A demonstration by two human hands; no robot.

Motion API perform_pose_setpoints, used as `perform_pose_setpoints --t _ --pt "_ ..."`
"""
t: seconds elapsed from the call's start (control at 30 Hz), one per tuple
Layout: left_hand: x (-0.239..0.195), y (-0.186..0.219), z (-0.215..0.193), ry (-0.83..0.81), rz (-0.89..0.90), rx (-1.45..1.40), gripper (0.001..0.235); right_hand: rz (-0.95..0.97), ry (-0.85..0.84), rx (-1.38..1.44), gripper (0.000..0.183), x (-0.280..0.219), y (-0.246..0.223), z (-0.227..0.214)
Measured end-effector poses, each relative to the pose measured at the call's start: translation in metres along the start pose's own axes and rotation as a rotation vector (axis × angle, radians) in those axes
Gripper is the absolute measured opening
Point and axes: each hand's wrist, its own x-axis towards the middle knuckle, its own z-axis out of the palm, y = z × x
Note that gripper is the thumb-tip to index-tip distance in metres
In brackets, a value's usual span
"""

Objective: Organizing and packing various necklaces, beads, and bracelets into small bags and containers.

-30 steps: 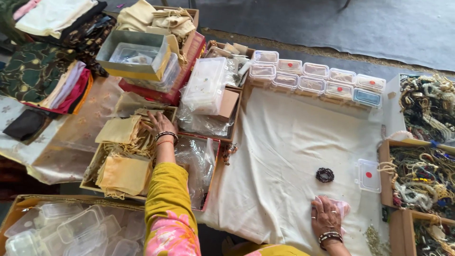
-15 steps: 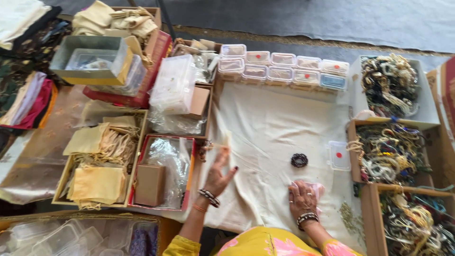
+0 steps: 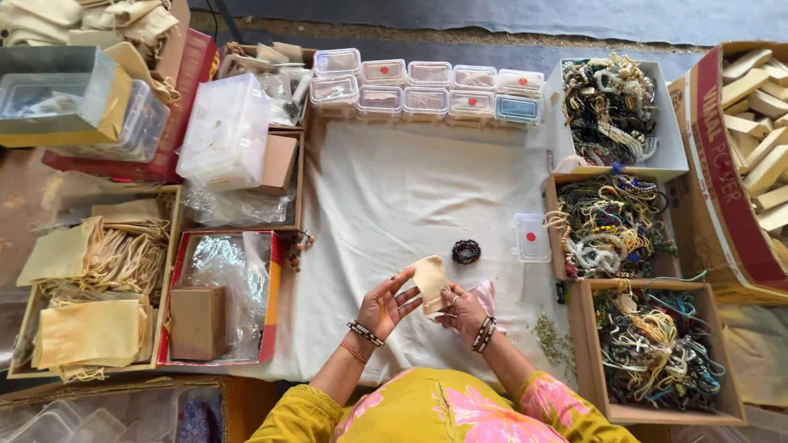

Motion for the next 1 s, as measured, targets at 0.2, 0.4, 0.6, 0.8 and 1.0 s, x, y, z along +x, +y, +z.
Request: perform_pose_setpoints --t 0.2,0.4,0.6,0.8,1.0 --pt "0.036 -0.031 -0.065 0.323 0.047 0.62 0.047 -0.067 0.02 0.123 0.015 0.007 0.016 -0.025" --pt "-0.003 -0.02 0.01 0.144 0.531 1.569 0.036 -0.067 0.008 0.107 0.016 0.008 0.021 -0.018" --pt "-0.01 -0.013 0.03 0.054 0.425 1.568 0.038 -0.123 -0.024 0.055 0.026 -0.013 0.012 0.019" --pt "-0.002 -0.001 0.002 0.049 0.291 1.413 0.033 -0.213 -0.018 -0.013 0.03 -0.018 0.017 0.038" --pt "0.002 -0.002 -0.017 0.017 0.303 1.248 0.025 -0.261 0.036 -0.024 0.026 0.012 0.044 0.026"
